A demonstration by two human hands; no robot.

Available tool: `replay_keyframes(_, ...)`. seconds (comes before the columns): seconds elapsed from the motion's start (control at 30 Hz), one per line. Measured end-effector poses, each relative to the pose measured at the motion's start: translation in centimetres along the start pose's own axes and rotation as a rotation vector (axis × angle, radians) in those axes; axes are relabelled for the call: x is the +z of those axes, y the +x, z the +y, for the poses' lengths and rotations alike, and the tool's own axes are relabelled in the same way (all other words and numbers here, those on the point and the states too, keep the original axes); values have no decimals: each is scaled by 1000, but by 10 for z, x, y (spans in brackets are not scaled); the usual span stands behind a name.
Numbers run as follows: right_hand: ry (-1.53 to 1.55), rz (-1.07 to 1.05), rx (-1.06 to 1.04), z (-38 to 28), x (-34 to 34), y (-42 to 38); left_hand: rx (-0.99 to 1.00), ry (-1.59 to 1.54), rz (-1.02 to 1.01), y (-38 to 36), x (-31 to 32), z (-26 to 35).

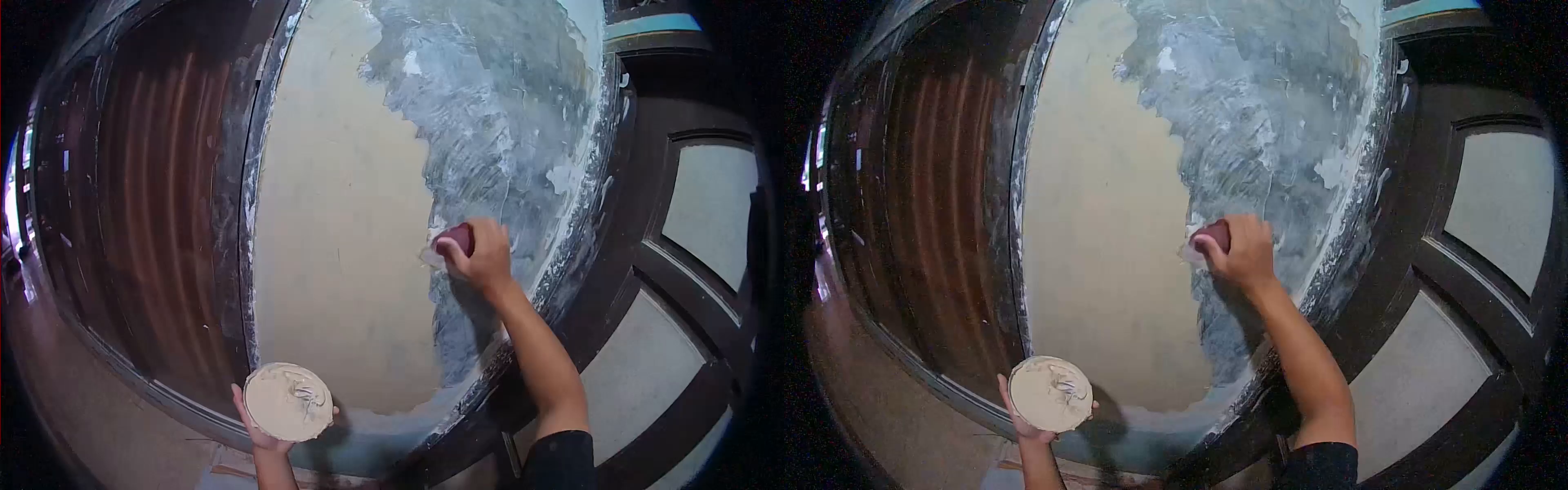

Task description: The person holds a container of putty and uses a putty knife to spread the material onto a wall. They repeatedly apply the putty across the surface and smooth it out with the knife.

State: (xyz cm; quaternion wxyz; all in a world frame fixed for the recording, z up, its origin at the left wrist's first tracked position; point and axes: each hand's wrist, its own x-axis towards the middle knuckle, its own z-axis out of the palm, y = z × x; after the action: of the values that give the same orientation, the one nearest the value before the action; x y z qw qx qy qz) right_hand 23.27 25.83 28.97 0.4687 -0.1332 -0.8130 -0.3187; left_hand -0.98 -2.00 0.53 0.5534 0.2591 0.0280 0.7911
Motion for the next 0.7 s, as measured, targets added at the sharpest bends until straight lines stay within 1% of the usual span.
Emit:
replay_keyframes(0.03,-8,268,150,3,-2,14,-2,1,1,0,-1,-1)
replay_keyframes(0.1,112,284,251,10,-17,23,10,-112,74,2,10,1)
replay_keyframes(0.17,164,285,240,-5,-32,20,-11,-128,74,9,25,3)
replay_keyframes(0.23,336,104,117,-24,-46,11,-40,-161,44,20,40,7)
replay_keyframes(0.27,292,15,-58,-36,-56,12,-120,-140,22,25,49,13)
replay_keyframes(0.33,346,-233,-143,-66,-67,7,-127,-120,-68,38,58,20)
replay_keyframes(0.37,371,-286,-221,-78,-68,2,-114,-86,-102,45,62,23)
replay_keyframes(0.4,353,-246,-305,-91,-68,-4,-107,-94,-61,48,74,28)
replay_keyframes(0.43,415,-241,-369,-105,-75,-5,-114,-89,-62,52,76,34)
replay_keyframes(0.5,403,-240,-459,-131,-84,-7,-163,-87,-146,58,78,47)
replay_keyframes(0.53,419,-218,-480,-139,-87,-7,-149,-291,-70,58,83,51)
replay_keyframes(0.57,432,-199,-501,-146,-90,-7,-121,-157,-122,58,85,54)
replay_keyframes(0.63,447,-217,-490,-159,-93,-7,-63,-58,-53,63,78,60)
replay_keyframes(0.7,469,-232,-497,-168,-95,-6,-71,-55,-81,64,84,64)
